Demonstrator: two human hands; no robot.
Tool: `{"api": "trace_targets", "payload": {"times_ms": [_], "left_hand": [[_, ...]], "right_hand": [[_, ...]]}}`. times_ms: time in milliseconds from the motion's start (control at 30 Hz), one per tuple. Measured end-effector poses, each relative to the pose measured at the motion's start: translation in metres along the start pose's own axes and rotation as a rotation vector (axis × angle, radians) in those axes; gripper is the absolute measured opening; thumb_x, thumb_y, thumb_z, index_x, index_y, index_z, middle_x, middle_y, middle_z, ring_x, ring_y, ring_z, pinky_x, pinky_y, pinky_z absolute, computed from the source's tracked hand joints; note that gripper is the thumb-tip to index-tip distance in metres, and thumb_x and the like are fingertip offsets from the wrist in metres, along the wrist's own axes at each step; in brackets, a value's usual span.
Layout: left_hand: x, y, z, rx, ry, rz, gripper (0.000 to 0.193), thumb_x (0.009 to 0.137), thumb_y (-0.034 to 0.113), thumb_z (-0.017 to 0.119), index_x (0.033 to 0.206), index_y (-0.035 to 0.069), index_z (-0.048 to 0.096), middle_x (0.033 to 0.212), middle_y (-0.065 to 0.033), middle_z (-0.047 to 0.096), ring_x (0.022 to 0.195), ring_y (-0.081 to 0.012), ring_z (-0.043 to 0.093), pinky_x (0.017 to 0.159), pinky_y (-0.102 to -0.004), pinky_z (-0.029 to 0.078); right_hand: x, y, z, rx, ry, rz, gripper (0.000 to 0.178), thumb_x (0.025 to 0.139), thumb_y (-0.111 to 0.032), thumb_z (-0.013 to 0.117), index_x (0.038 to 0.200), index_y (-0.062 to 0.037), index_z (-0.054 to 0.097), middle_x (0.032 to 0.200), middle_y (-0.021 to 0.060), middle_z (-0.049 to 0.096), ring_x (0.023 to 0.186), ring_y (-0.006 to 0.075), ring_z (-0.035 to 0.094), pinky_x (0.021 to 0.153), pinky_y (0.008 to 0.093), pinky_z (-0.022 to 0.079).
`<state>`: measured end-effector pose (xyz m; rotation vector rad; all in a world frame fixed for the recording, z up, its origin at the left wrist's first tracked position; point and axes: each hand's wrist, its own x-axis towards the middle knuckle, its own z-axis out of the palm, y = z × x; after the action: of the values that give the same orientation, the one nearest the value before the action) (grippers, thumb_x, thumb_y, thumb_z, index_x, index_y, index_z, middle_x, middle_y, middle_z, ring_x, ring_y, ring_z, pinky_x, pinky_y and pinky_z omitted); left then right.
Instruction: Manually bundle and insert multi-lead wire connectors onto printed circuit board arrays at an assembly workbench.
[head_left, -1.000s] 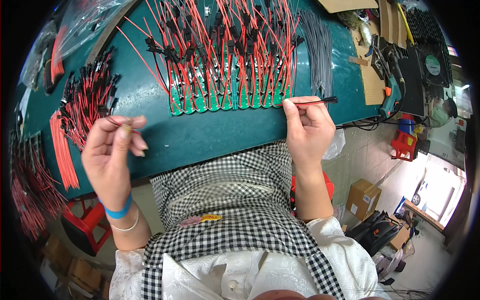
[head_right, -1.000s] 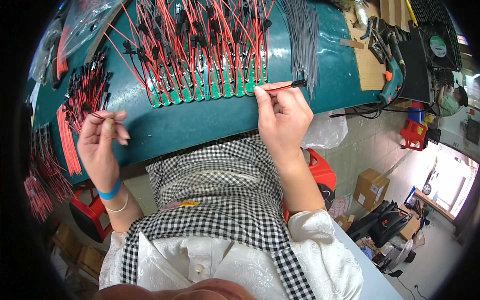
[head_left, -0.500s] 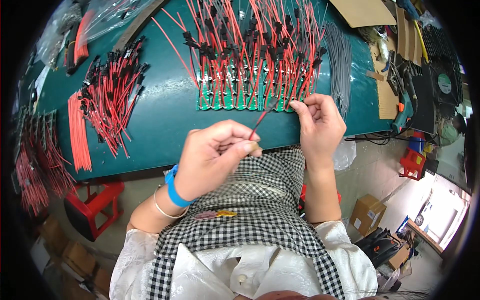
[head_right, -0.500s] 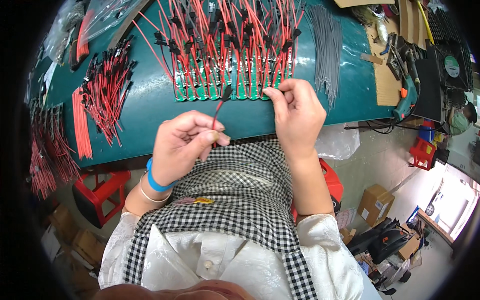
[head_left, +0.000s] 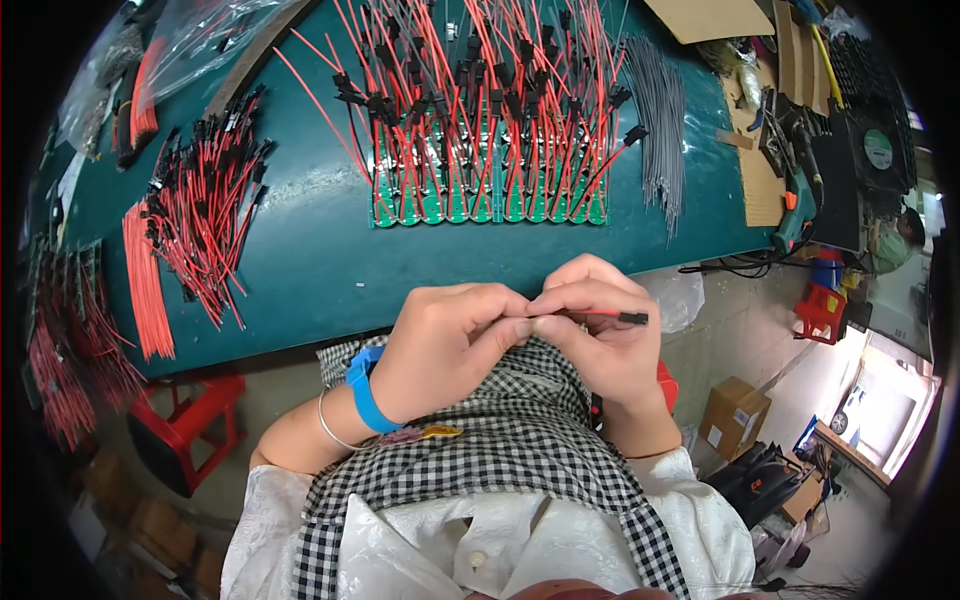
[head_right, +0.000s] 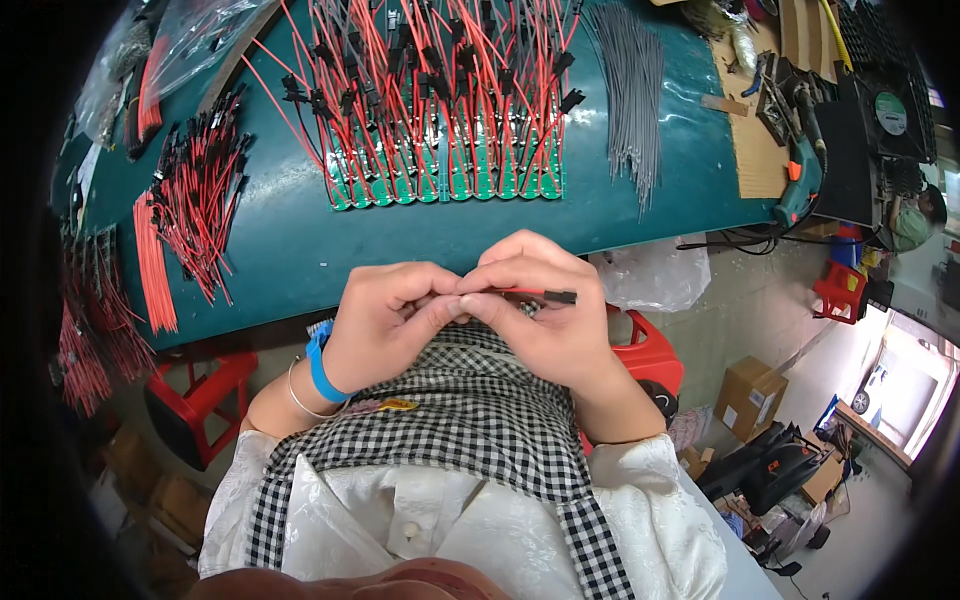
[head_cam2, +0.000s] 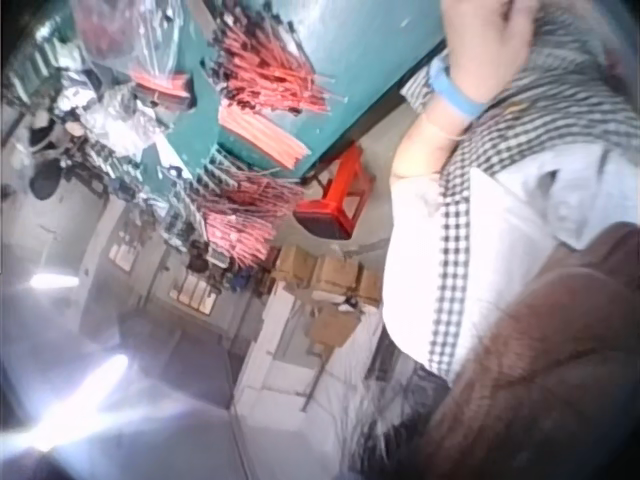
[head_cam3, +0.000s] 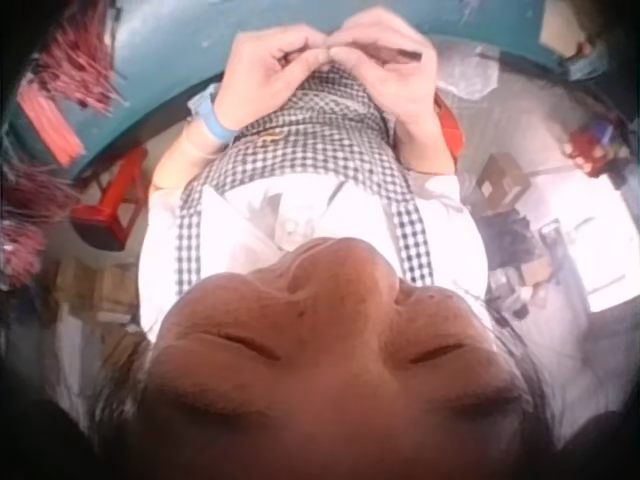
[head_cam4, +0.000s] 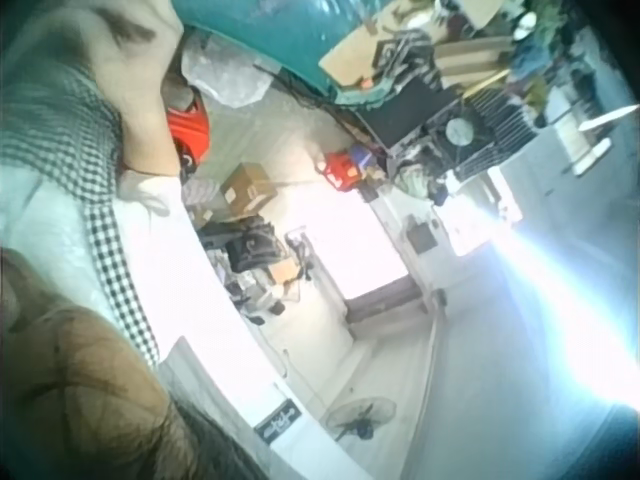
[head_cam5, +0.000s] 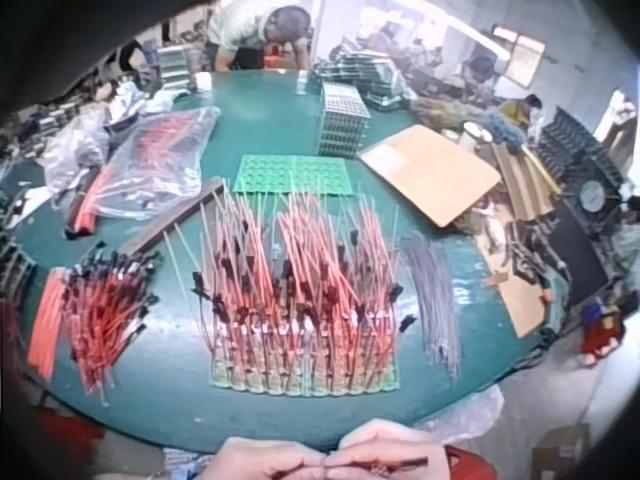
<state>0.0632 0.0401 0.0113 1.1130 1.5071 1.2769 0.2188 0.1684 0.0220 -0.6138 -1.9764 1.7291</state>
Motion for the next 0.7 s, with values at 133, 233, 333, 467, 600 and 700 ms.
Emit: {"api": "trace_targets", "payload": {"times_ms": [133,233,333,467,600,700], "left_hand": [[0.003,-0.002,0.007,0.139,0.099,0.126,0.009,0.088,0.0,0.071,0.097,0.0,0.073,0.078,-0.0097,0.071,0.064,-0.0149,0.066,0.058,-0.0255,0.05],[0.003,0.002,-0.009,0.251,0.155,0.139,0.008,0.087,-0.002,0.071,0.094,0.0,0.073,0.078,-0.0097,0.071,0.064,-0.0157,0.065,0.058,-0.0255,0.05],[-0.001,0.002,-0.027,0.327,0.253,0.095,0.008,0.085,-0.002,0.072,0.092,0.0,0.073,0.077,-0.0099,0.069,0.064,-0.0169,0.065,0.059,-0.0267,0.05],[-0.009,-0.005,-0.042,0.341,0.338,0.023,0.008,0.088,-0.002,0.071,0.096,-0.003,0.072,0.079,-0.0084,0.069,0.067,-0.0119,0.064,0.061,-0.0237,0.049],[-0.015,-0.009,-0.047,0.358,0.324,-0.044,0.008,0.091,0.0,0.069,0.098,-0.005,0.072,0.082,-0.008,0.07,0.071,-0.0096,0.064,0.064,-0.0216,0.05],[-0.015,-0.009,-0.046,0.358,0.332,-0.039,0.009,0.091,0.0,0.07,0.098,-0.005,0.072,0.082,-0.0079,0.07,0.071,-0.0095,0.064,0.064,-0.0212,0.049]], "right_hand": [[-0.001,-0.004,-0.006,0.092,0.208,0.187,0.007,0.087,0.006,0.071,0.093,0.003,0.073,0.09,0.0084,0.068,0.069,0.0107,0.064,0.057,0.0213,0.05],[0.013,0.018,-0.028,0.001,0.522,0.144,0.005,0.088,0.006,0.07,0.093,0.0072,0.07,0.088,0.0095,0.068,0.065,0.0102,0.064,0.054,0.0209,0.051],[0.017,0.035,-0.036,-0.098,0.565,0.008,0.005,0.089,0.006,0.069,0.093,0.0069,0.07,0.088,0.009,0.068,0.064,0.0094,0.064,0.053,0.0201,0.051],[0.018,0.041,-0.035,-0.127,0.562,-0.026,0.005,0.089,0.006,0.07,0.093,0.0061,0.071,0.088,0.0081,0.067,0.064,0.0089,0.063,0.053,0.0199,0.051],[0.019,0.04,-0.035,-0.156,0.553,-0.018,0.005,0.089,0.005,0.071,0.093,0.0056,0.071,0.088,0.0077,0.067,0.064,0.0088,0.063,0.053,0.02,0.051],[0.021,0.039,-0.032,-0.146,0.561,-0.009,0.004,0.089,0.004,0.071,0.093,0.0056,0.071,0.088,0.0076,0.067,0.063,0.0085,0.063,0.053,0.02,0.051]]}}
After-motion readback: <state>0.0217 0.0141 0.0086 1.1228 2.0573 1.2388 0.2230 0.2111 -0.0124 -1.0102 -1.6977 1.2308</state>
